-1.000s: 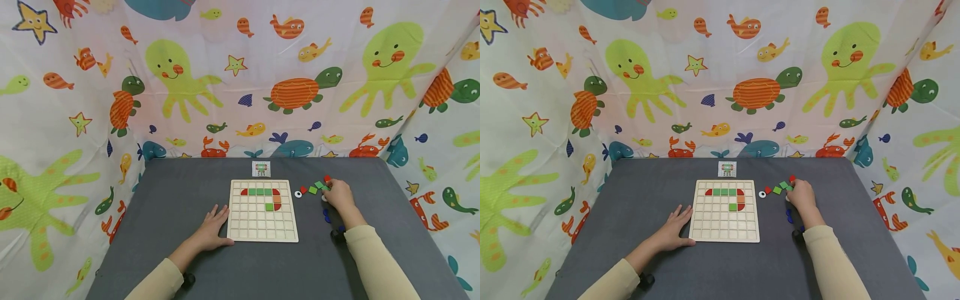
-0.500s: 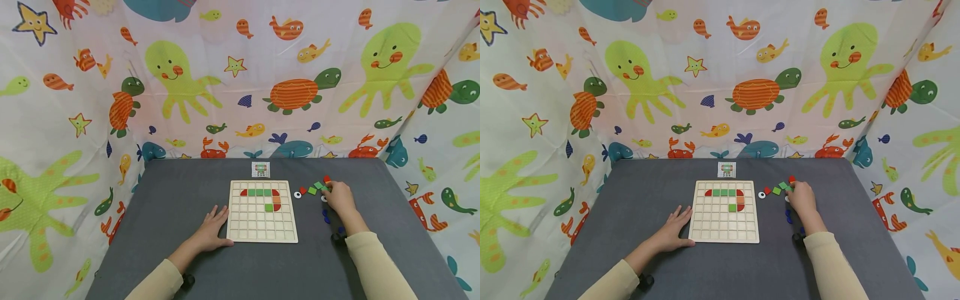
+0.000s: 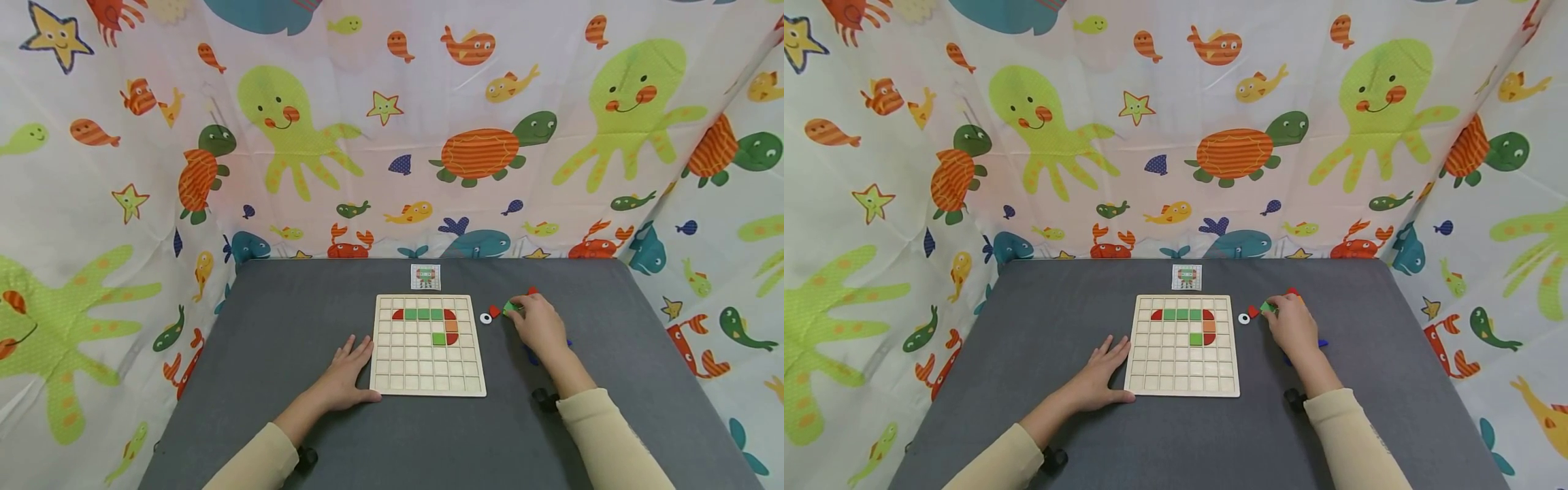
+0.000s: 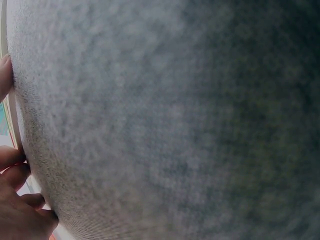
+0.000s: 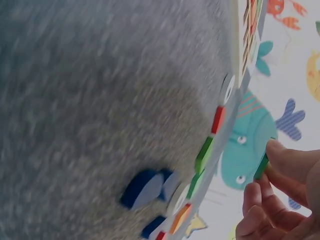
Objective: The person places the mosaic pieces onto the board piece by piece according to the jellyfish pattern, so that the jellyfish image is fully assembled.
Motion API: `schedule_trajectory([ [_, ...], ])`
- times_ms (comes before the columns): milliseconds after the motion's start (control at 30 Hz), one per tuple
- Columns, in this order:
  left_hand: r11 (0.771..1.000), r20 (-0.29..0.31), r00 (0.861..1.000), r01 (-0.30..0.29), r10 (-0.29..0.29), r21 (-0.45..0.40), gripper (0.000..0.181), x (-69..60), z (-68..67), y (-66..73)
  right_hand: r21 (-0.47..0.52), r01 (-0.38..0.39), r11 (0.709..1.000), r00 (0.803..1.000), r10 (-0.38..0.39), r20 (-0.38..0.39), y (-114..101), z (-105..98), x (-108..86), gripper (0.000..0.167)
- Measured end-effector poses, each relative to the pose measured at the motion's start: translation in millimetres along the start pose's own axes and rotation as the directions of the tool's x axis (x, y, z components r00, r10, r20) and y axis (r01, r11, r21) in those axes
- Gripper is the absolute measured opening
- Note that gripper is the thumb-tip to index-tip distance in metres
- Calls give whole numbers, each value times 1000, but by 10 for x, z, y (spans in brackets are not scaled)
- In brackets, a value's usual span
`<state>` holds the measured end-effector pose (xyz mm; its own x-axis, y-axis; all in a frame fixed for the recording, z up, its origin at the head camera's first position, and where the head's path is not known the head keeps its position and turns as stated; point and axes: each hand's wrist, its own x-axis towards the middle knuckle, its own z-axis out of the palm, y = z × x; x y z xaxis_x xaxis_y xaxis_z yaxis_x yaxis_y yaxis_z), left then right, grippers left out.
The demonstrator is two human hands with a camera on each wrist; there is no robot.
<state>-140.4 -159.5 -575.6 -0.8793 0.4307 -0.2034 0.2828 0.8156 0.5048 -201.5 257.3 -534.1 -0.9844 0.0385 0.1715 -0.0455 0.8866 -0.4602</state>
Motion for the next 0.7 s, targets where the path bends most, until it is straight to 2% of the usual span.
schedule_trajectory([
  [367, 1000, 3, 1000, 3, -3, 7, 109, -4, -8, -6, 54, 127, 990, 991, -129, 35, -272, 117, -44, 28],
  [700, 1000, 8, 1000, -2, 1, 5, 109, 2, -11, -5, 107, 240, 965, 968, -247, 53, -509, 288, -129, 28],
])
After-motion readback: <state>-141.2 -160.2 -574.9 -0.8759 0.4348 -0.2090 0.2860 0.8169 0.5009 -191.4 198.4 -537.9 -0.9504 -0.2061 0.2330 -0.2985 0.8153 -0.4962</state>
